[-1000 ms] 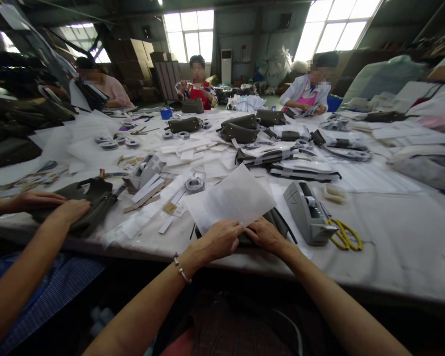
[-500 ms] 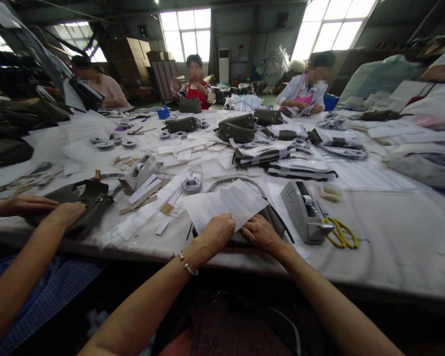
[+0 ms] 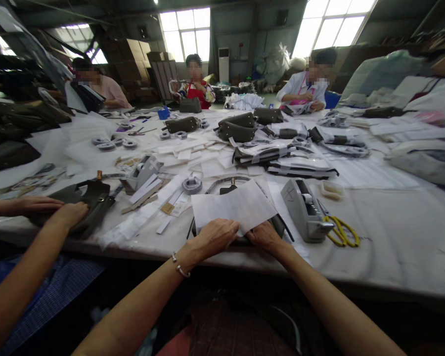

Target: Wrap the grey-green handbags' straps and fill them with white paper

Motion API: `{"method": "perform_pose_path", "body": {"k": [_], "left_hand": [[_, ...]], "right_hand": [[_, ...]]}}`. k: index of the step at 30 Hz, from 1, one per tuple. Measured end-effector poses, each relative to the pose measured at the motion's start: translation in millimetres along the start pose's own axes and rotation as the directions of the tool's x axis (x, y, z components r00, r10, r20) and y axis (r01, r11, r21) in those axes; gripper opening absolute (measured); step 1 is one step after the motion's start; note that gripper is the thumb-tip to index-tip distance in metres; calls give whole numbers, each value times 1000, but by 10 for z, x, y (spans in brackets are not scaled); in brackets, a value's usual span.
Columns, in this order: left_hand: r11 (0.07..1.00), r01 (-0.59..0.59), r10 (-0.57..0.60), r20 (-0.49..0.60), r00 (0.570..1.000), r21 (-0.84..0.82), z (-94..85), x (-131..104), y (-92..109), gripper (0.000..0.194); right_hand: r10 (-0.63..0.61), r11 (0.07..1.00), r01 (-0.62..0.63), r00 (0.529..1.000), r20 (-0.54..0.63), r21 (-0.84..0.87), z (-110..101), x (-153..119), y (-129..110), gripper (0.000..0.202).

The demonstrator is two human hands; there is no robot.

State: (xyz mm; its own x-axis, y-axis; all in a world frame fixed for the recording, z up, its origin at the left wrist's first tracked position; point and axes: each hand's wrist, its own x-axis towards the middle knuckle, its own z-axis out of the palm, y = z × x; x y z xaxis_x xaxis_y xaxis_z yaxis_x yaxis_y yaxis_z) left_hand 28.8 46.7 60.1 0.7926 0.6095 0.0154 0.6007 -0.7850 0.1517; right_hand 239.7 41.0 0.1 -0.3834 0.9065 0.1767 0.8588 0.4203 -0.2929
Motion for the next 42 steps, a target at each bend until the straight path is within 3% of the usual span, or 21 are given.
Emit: {"method": "perform_pose_path", "body": {"k": [4,6,10,13,18,24,27,30,32,34,36,39,42], "left_hand": [[996,-3,-3,-80,997,-85,21,-36,-19,48],[994,6,-14,-72,997,-106,12,-20,-26,44],[995,36,-37,-7,999,-91,-16,31,-30,13],[998,20,-22,-27,999,-57,-9,32,-48,16],[978,-177,159,-153,975,-114,55,-10,-84,25],[979,-182,170,-128,977,-87,100,8,-61,19],[973,-222,210,-146,967,-69,116,16,-60,13],[964,-261,250,-157,955,-50,135,13,-70,12],[961,-272,261,-159,952,-49,146,8,-74,11],[963,-265,253,-161,954,-54,154,3,-76,10],[966,-253,240,-163,957,-61,160,-1,-78,10],[965,-251,236,-169,957,-75,169,-3,-90,6],[959,-265,244,-181,953,-101,172,-9,-113,6]], "right_hand": [[16,1000,-16,1000,-8,-10,16,-19,-4,26],[23,1000,-24,1000,-11,-13,19,-25,-3,27],[28,999,-28,1000,-9,-15,16,-21,-3,26],[-19,999,18,999,-29,-27,18,-15,4,29],[-103,990,99,994,-33,-103,65,-24,30,30],[-127,976,128,992,19,-175,56,5,-38,34],[-112,985,123,990,90,-125,-210,-60,-69,33],[120,987,-101,981,155,-129,-732,-214,-128,23],[236,958,-218,968,85,-186,-1121,-267,-246,23],[224,950,-228,974,-43,-215,-1409,-206,-436,22],[135,966,-142,990,-46,-218,-1515,-27,-644,21],[59,982,-37,992,111,-185,-1340,326,-801,19],[62,992,-34,972,227,-124,-961,542,-660,17]]}}
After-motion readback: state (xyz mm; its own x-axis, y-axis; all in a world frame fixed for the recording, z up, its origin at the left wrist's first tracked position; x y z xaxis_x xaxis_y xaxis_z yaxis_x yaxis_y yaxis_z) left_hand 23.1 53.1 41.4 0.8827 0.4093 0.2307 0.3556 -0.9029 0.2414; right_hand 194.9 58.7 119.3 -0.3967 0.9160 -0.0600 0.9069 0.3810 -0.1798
